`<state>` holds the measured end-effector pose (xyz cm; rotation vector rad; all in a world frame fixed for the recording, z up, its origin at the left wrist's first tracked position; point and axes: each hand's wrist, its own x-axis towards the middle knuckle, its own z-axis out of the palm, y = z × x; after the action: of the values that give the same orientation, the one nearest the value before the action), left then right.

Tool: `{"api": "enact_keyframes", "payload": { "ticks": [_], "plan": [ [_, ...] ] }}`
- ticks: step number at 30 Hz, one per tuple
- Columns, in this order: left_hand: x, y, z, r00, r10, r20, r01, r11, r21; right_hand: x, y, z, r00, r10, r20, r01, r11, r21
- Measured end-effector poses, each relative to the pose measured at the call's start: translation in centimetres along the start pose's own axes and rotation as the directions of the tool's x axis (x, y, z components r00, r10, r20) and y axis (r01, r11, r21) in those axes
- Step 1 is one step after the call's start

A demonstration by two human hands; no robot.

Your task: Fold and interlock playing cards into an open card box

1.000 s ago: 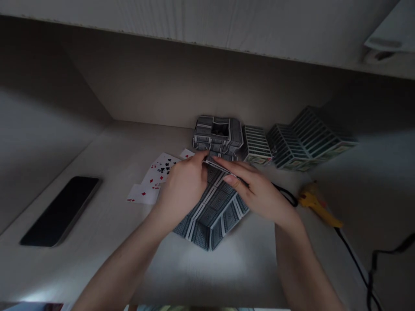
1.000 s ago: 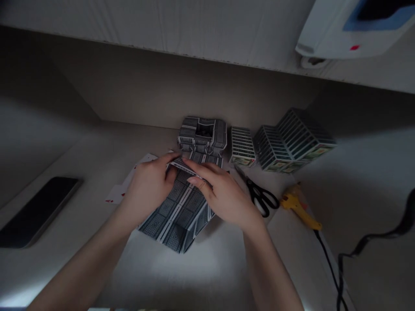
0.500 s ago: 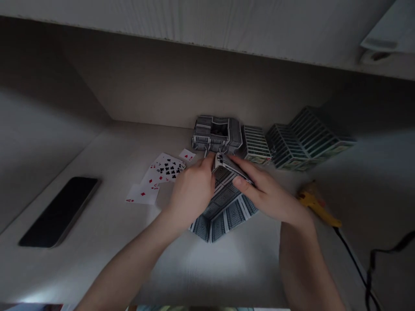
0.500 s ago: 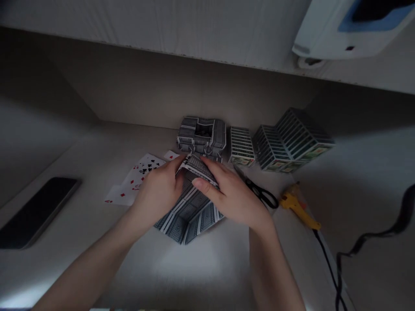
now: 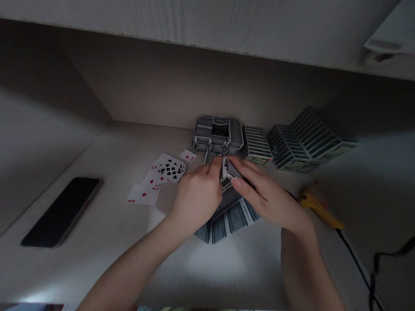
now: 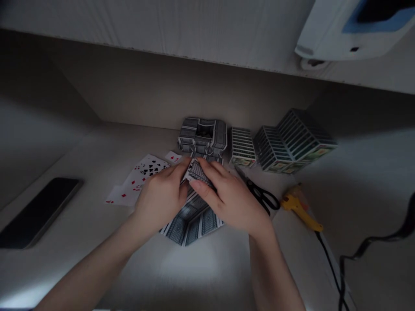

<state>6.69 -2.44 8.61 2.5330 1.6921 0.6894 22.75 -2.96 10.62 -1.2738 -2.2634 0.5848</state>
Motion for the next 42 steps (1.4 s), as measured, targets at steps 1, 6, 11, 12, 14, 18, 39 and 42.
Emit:
{"api": "enact_keyframes", "payload": {
  "ticks": [1,6,11,12,14,18,39,42],
  "plan": [
    [0.0,0.0,0.0,1.0,0.01,-0.006,-0.01,1.0,-0.008,0.0,0.0,0.0,1.0,-0.001,0.005,0.001,1.0,-0.005],
    [-0.1,-0.2,-0.1,0.992,0.121,-0.034,-0.118,0.991,0.066,0.0,-0.1,0.1,1.0,-0.002,0.024,0.002,1.0,-0.026],
    [-0.1,-0.4,-0.6,0.975,0.221,-0.015,-0.214,0.958,0.188,0.1,-0.1,0.3,0.999,-0.005,0.032,0.006,1.0,-0.029],
    [-0.1,-0.4,-0.8,0.974,0.227,-0.015,-0.22,0.957,0.19,0.1,-0.1,0.3,1.0,-0.007,0.03,0.008,1.0,-0.026],
    [-0.1,-0.5,-1.0,0.975,0.22,-0.008,-0.215,0.961,0.176,0.1,-0.1,0.3,1.0,-0.011,0.026,0.011,1.0,-0.018],
    [0.0,-0.4,-0.9,0.986,0.16,0.047,-0.165,0.976,0.142,0.2,-0.2,0.6,0.999,-0.006,0.034,0.007,1.0,-0.02],
    [0.9,-6.3,1.2,0.83,-0.084,0.551,0.004,0.989,0.145,2.3,6.9,4.2,0.931,0.365,0.01,-0.364,0.93,-0.042],
    [1.2,-6.4,2.1,0.857,-0.071,0.51,0.0,0.99,0.138,2.3,7.6,4.4,0.909,0.408,0.086,-0.401,0.912,-0.08]
  ]
}}
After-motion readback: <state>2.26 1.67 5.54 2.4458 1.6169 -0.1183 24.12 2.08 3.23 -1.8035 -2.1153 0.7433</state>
